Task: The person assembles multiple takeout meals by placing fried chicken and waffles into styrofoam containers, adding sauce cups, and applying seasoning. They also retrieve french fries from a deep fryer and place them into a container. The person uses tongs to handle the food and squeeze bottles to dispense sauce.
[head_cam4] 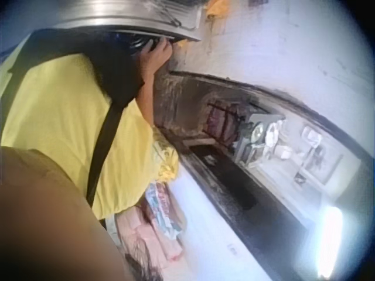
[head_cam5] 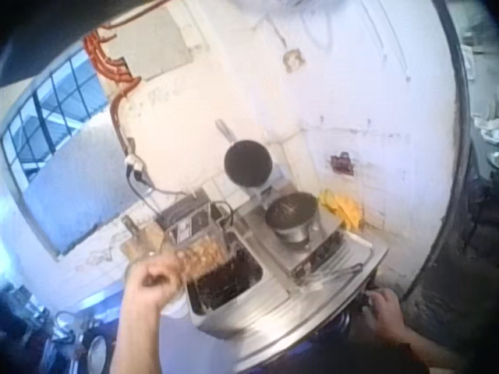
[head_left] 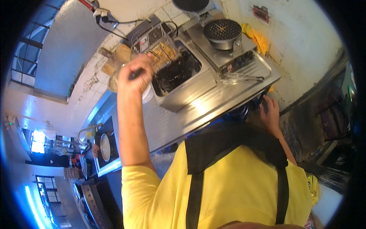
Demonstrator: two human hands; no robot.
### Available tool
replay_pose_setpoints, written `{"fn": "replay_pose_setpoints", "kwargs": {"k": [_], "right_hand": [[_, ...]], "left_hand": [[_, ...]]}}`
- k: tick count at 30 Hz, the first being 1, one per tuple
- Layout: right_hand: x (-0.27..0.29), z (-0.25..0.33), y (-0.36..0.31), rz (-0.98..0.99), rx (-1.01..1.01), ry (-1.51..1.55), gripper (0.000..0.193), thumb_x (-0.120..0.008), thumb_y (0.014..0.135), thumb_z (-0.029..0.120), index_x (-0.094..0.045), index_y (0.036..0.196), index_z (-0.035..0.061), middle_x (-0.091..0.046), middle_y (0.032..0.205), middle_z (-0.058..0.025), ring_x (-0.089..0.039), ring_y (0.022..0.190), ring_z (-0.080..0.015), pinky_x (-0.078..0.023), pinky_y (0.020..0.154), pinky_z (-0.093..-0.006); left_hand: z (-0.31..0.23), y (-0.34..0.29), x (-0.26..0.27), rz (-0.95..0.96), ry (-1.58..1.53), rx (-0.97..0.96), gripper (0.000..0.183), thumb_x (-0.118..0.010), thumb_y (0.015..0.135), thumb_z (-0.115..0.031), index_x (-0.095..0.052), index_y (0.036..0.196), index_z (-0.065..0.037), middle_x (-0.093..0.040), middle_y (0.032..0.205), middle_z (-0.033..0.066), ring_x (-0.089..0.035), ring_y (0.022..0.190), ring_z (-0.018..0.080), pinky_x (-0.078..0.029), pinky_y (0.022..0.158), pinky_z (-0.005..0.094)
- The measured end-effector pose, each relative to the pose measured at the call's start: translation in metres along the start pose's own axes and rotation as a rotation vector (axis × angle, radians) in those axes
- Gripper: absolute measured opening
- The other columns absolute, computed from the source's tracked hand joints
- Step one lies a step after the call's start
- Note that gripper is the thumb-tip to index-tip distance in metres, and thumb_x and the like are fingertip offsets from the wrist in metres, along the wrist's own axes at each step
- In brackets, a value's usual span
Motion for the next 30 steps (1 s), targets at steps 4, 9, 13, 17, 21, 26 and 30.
{"fn": "replay_pose_setpoints", "kwargs": {"k": [4, 9, 13, 17, 21, 26, 30], "right_hand": [[0.004, -0.016, 0.003, 0.068, -0.02, 0.031, 0.039, -0.066, 0.081, 0.006, -0.056, 0.118, 0.0033, -0.057, 0.107, -0.0184, -0.055, 0.1, -0.0369, -0.044, 0.087, -0.0427], [0.013, -0.032, 0.01, 0.148, -0.007, 0.031, 0.037, -0.064, 0.083, 0.004, -0.056, 0.118, 0.001, -0.056, 0.108, -0.019, -0.056, 0.1, -0.037, -0.045, 0.087, -0.0414], [0.008, -0.039, 0.031, 0.191, -0.033, 0.139, 0.036, -0.064, 0.083, 0.003, -0.056, 0.119, 0.001, -0.056, 0.107, -0.0187, -0.057, 0.098, -0.0364, -0.046, 0.085, -0.0406], [0.001, -0.036, 0.027, 0.263, 0.019, 0.188, 0.038, -0.064, 0.084, 0.003, -0.055, 0.12, 0.0016, -0.056, 0.106, -0.0175, -0.058, 0.094, -0.035, -0.048, 0.081, -0.0385], [-0.006, -0.052, 0.017, 0.31, 0.017, 0.163, 0.039, -0.064, 0.083, 0.002, -0.054, 0.121, 0.0031, -0.056, 0.104, -0.0177, -0.058, 0.094, -0.0348, -0.048, 0.081, -0.0382], [-0.016, -0.061, 0.024, 0.382, 0.038, 0.199, 0.037, -0.063, 0.084, 0.003, -0.054, 0.12, 0.0026, -0.057, 0.107, -0.019, -0.059, 0.096, -0.0366, -0.049, 0.08, -0.0397], [-0.032, -0.063, 0.022, 0.403, 0.005, 0.251, 0.034, -0.062, 0.085, 0.003, -0.055, 0.119, 0.0022, -0.058, 0.106, -0.019, -0.059, 0.095, -0.0372, -0.049, 0.079, -0.0407]], "left_hand": [[0.0, -0.001, -0.013, 0.038, -0.062, -0.002, 0.018, -0.037, 0.092, -0.001, -0.033, 0.109, 0.006, -0.044, 0.069, 0.0047, -0.045, 0.049, 0.0132, -0.046, 0.043, 0.0257], [0.034, -0.007, -0.024, 0.06, 0.03, -0.021, 0.024, -0.035, 0.088, 0.001, -0.032, 0.111, 0.006, -0.043, 0.07, 0.0057, -0.047, 0.051, 0.015, -0.047, 0.044, 0.0267], [0.027, 0.0, -0.033, -0.009, -0.078, -0.106, 0.004, -0.034, 0.089, 0.002, -0.038, 0.087, 0.003, -0.043, 0.07, 0.0065, -0.045, 0.054, 0.0142, -0.047, 0.044, 0.0263], [-0.009, 0.002, -0.046, 0.067, -0.129, -0.184, 0.008, -0.034, 0.087, 0.002, -0.039, 0.08, 0.002, -0.043, 0.069, 0.0074, -0.046, 0.055, 0.0152, -0.047, 0.047, 0.0276], [0.03, 0.006, -0.041, 0.036, 0.025, -0.169, 0.008, -0.037, 0.086, 0.001, -0.038, 0.078, 0.0, -0.042, 0.065, 0.0061, -0.046, 0.056, 0.0164, -0.047, 0.05, 0.0294], [0.046, 0.004, -0.033, 0.063, 0.085, -0.134, 0.008, -0.035, 0.086, 0.004, -0.038, 0.079, 0.001, -0.043, 0.071, 0.0078, -0.045, 0.058, 0.0156, -0.047, 0.052, 0.0275], [0.033, 0.001, -0.002, 0.059, 0.044, -0.16, 0.005, -0.035, 0.082, 0.005, -0.039, 0.083, 0.002, -0.044, 0.073, 0.0075, -0.047, 0.059, 0.0153, -0.049, 0.052, 0.0279]]}}
Point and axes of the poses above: each hand's wrist, its own y-axis towards the middle knuckle, its own x-axis out of the back of the hand, z = x × y, the point moved 7 cm from there along y, towards the middle knuckle
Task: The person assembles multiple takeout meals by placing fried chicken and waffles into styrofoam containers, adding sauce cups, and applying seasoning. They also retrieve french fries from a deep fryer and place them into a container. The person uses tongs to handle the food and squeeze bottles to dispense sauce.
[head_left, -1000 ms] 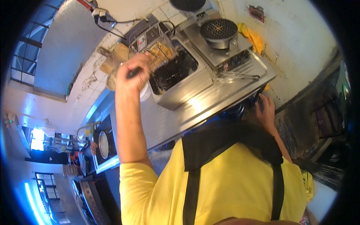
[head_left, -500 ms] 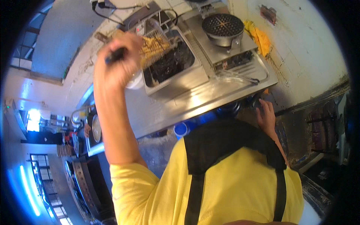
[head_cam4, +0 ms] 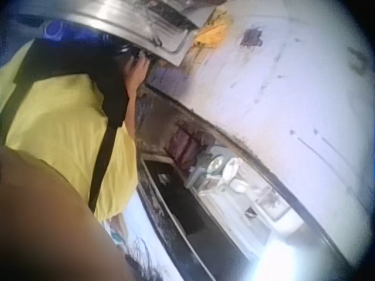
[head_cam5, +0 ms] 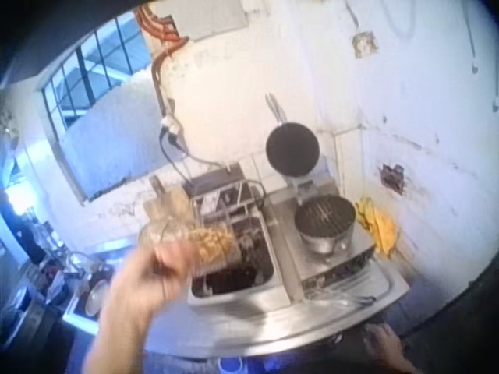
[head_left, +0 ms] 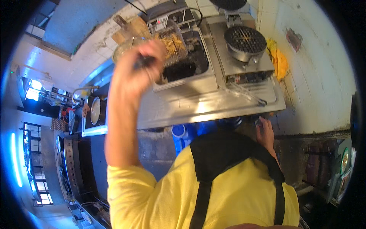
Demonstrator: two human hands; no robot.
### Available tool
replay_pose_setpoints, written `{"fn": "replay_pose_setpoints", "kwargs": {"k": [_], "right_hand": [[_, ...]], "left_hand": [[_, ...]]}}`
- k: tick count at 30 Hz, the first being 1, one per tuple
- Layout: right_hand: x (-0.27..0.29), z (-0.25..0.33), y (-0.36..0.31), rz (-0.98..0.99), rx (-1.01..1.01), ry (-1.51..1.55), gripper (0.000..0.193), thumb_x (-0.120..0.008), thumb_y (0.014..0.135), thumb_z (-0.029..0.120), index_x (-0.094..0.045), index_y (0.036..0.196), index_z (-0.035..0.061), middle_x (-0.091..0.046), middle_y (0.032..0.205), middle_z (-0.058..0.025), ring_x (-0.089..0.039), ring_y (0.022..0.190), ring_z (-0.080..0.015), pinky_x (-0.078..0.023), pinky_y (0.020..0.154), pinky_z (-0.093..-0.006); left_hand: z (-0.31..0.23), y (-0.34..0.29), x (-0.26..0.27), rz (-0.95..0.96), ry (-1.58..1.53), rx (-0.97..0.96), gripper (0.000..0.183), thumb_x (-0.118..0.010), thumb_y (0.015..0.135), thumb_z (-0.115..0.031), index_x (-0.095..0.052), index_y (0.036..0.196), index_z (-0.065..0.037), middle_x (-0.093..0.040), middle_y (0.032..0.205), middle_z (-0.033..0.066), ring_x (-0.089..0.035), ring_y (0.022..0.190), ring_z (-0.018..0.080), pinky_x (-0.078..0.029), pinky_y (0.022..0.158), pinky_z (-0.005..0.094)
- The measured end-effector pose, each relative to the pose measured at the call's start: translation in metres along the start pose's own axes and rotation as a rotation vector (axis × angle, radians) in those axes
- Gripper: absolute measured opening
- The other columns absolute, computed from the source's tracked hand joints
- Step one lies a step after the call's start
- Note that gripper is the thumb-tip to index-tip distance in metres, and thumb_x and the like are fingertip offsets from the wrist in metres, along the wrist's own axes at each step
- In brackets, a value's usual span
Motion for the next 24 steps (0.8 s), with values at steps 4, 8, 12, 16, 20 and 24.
{"fn": "replay_pose_setpoints", "kwargs": {"k": [4, 8, 12, 16, 20, 24], "right_hand": [[0.005, 0.005, 0.004, 0.078, 0.044, -0.012, 0.034, -0.062, 0.085, 0.002, -0.054, 0.119, 0.0022, -0.058, 0.104, -0.0183, -0.06, 0.093, -0.0364, -0.05, 0.077, -0.0397], [0.004, 0.007, 0.021, 0.095, 0.044, 0.012, 0.036, -0.063, 0.084, 0.002, -0.054, 0.119, 0.0027, -0.059, 0.101, -0.0178, -0.061, 0.089, -0.0344, -0.05, 0.075, -0.0385], [0.003, 0.007, 0.022, 0.11, 0.071, 0.033, 0.038, -0.064, 0.083, 0.002, -0.054, 0.12, 0.0037, -0.059, 0.098, -0.0166, -0.062, 0.089, -0.0327, -0.051, 0.075, -0.0371], [0.012, 0.003, 0.029, 0.065, 0.0, 0.051, 0.04, -0.065, 0.081, 0.005, -0.055, 0.12, 0.0047, -0.06, 0.103, -0.0174, -0.061, 0.095, -0.0342, -0.051, 0.08, -0.0398], [0.024, -0.014, 0.003, 0.117, -0.161, -0.11, 0.041, -0.062, 0.079, 0.012, -0.055, 0.12, 0.0074, -0.061, 0.113, -0.016, -0.058, 0.103, -0.0364, -0.049, 0.087, -0.0446], [-0.004, 0.022, 0.014, 0.08, 0.089, 0.025, 0.036, -0.062, 0.081, 0.016, -0.055, 0.116, 0.0084, -0.061, 0.105, -0.0149, -0.061, 0.097, -0.035, -0.052, 0.08, -0.0437]], "left_hand": [[-0.029, -0.007, 0.012, -0.003, -0.075, -0.082, 0.006, -0.04, 0.087, 0.004, -0.042, 0.092, 0.005, -0.046, 0.078, 0.0071, -0.049, 0.06, 0.0143, -0.049, 0.052, 0.0282], [-0.005, -0.014, 0.011, -0.06, 0.044, -0.066, 0.012, -0.042, 0.088, 0.004, -0.043, 0.099, 0.007, -0.047, 0.078, 0.0069, -0.052, 0.061, 0.014, -0.046, 0.049, 0.0263], [0.012, -0.02, 0.028, -0.039, 0.179, -0.093, 0.014, -0.04, 0.086, 0.009, -0.043, 0.099, 0.006, -0.053, 0.08, 0.009, -0.053, 0.06, 0.0153, -0.046, 0.049, 0.0256], [0.004, -0.002, 0.019, -0.21, 0.119, -0.116, 0.006, -0.048, 0.09, 0.002, -0.046, 0.096, 0.004, -0.048, 0.074, 0.0032, -0.046, 0.055, 0.0115, -0.039, 0.045, 0.0223], [-0.024, 0.024, 0.033, 0.016, 0.226, -0.1, 0.026, -0.045, 0.097, -0.003, -0.042, 0.12, 0.008, -0.039, 0.065, -0.0036, -0.034, 0.049, 0.0038, -0.028, 0.04, 0.0181], [-0.046, -0.014, 0.045, -0.162, 0.234, -0.127, 0.032, -0.039, 0.096, -0.004, -0.041, 0.127, 0.0, -0.038, 0.078, -0.0035, -0.037, 0.06, 0.0064, -0.041, 0.053, 0.0265]]}}
Point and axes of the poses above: each hand's wrist, its own y-axis towards the middle knuckle, its own x-axis out of the back of the hand, z = x × y, the point moved 7 cm from there along y, towards the middle knuckle
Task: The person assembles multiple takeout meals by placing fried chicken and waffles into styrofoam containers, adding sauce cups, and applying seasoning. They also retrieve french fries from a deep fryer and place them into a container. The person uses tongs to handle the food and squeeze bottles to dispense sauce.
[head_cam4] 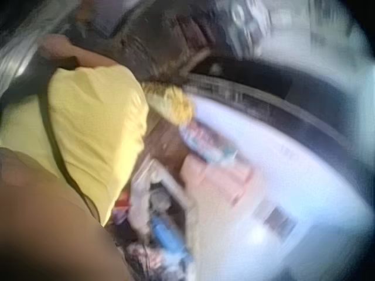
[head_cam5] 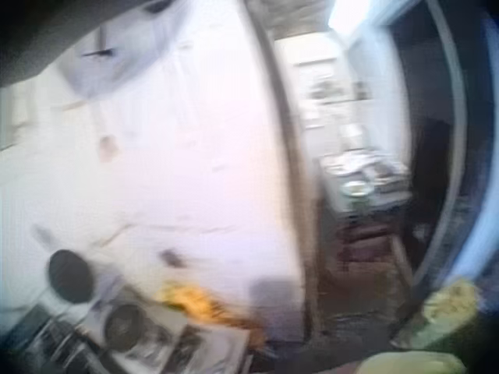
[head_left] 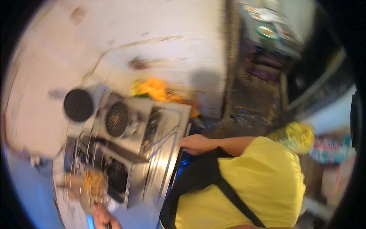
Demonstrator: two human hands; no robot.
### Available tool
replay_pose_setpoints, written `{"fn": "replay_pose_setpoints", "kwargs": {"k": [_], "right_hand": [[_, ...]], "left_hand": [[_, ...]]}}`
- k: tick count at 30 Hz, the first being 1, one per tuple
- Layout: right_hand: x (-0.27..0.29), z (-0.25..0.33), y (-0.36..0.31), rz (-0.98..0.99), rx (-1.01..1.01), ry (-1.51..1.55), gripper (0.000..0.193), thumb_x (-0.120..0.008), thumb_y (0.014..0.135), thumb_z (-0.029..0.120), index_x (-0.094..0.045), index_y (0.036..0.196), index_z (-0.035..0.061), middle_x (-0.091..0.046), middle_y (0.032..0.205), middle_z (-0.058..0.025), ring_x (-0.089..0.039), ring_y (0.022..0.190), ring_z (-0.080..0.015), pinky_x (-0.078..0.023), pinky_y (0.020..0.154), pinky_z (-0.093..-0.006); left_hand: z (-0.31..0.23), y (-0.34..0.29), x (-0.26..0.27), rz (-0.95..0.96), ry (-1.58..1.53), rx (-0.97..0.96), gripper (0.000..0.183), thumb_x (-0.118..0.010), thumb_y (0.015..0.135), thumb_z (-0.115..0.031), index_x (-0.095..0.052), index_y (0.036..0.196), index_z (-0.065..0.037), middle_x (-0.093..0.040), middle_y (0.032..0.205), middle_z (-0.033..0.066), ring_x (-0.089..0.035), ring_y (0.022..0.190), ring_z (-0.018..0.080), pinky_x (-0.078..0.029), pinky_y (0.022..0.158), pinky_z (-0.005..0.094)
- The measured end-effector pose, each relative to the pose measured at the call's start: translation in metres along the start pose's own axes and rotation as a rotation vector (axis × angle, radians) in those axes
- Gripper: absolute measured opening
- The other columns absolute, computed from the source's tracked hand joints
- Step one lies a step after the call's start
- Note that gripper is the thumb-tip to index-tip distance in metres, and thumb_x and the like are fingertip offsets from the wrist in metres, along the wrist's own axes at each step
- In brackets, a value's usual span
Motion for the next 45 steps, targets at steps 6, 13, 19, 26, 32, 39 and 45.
{"fn": "replay_pose_setpoints", "kwargs": {"k": [6, 13, 19, 26, 32, 39, 45], "right_hand": [[0.012, -0.004, -0.007, -0.073, -0.021, -0.051, 0.038, -0.063, 0.08, 0.013, -0.053, 0.117, 0.0077, -0.059, 0.096, -0.0132, -0.061, 0.09, -0.034, -0.051, 0.073, -0.044], [0.018, -0.034, -0.02, 0.087, -0.067, -0.036, 0.039, -0.061, 0.083, 0.016, -0.053, 0.121, 0.009, -0.061, 0.099, -0.0146, -0.061, 0.095, -0.0341, -0.051, 0.079, -0.045], [0.029, -0.052, -0.035, 0.101, -0.096, 0.011, 0.036, -0.061, 0.082, 0.011, -0.057, 0.118, 0.0066, -0.062, 0.097, -0.0164, -0.061, 0.092, -0.0361, -0.05, 0.078, -0.0457], [0.011, -0.018, -0.055, 0.049, 0.04, -0.053, 0.035, -0.064, 0.081, 0.006, -0.058, 0.116, 0.0056, -0.063, 0.091, -0.0151, -0.062, 0.083, -0.0336, -0.05, 0.072, -0.0417], [0.047, -0.045, -0.15, -0.131, -0.135, -0.048, 0.041, -0.063, 0.081, -0.001, -0.056, 0.121, 0.0038, -0.063, 0.093, -0.0149, -0.065, 0.085, -0.0288, -0.051, 0.075, -0.0366], [0.026, -0.029, -0.301, -0.204, -0.306, -0.08, 0.037, -0.061, 0.083, 0.003, -0.056, 0.12, 0.0056, -0.064, 0.095, -0.0142, -0.065, 0.083, -0.0303, -0.052, 0.073, -0.037], [0.073, 0.009, -0.362, -0.194, -0.31, -0.246, 0.037, -0.063, 0.082, 0.005, -0.057, 0.119, 0.0047, -0.063, 0.093, -0.0142, -0.063, 0.083, -0.0316, -0.051, 0.072, -0.0384]], "left_hand": [[0.026, -0.006, -0.023, 0.311, -0.043, 0.173, 0.013, -0.042, 0.096, -0.007, -0.047, 0.103, 0.002, -0.046, 0.073, 0.0064, -0.045, 0.065, 0.0152, -0.047, 0.06, 0.0296], [0.054, -0.026, -0.004, 0.069, -0.213, 0.151, 0.016, -0.038, 0.097, -0.005, -0.046, 0.111, -0.003, -0.039, 0.076, -0.0037, -0.037, 0.058, 0.006, -0.04, 0.052, 0.0243], [0.094, -0.01, -0.026, 0.009, 0.286, -0.065, 0.028, -0.043, 0.1, -0.012, -0.045, 0.119, 0.009, -0.047, 0.074, 0.0011, -0.038, 0.049, 0.0043, -0.035, 0.04, 0.0217], [0.064, -0.042, -0.014, 0.136, 0.358, -0.046, 0.02, -0.047, 0.099, -0.012, -0.047, 0.109, 0.005, -0.05, 0.078, 0.0031, -0.042, 0.053, 0.0055, -0.038, 0.042, 0.021], [0.088, -0.104, -0.012, 0.167, 0.419, -0.151, 0.024, -0.045, 0.1, -0.014, -0.046, 0.111, 0.007, -0.047, 0.078, 0.0021, -0.04, 0.05, 0.0041, -0.039, 0.04, 0.0204], [0.164, -0.186, 0.064, 0.392, 0.361, -0.033, 0.033, -0.038, 0.102, -0.014, -0.039, 0.122, 0.011, -0.042, 0.077, 0.0047, -0.037, 0.042, 0.0036, -0.034, 0.028, 0.0213], [0.255, -0.228, 0.071, 0.446, 0.533, 0.21, 0.03, -0.046, 0.099, -0.016, -0.043, 0.12, 0.006, -0.042, 0.072, 0.0042, -0.035, 0.038, 0.0037, -0.034, 0.027, 0.0214]]}}
Point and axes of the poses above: each hand's wrist, its own y-axis towards the middle knuckle, its own x-axis out of the back of the hand, z = x × y, the point moved 7 cm from there along y, towards the middle knuckle
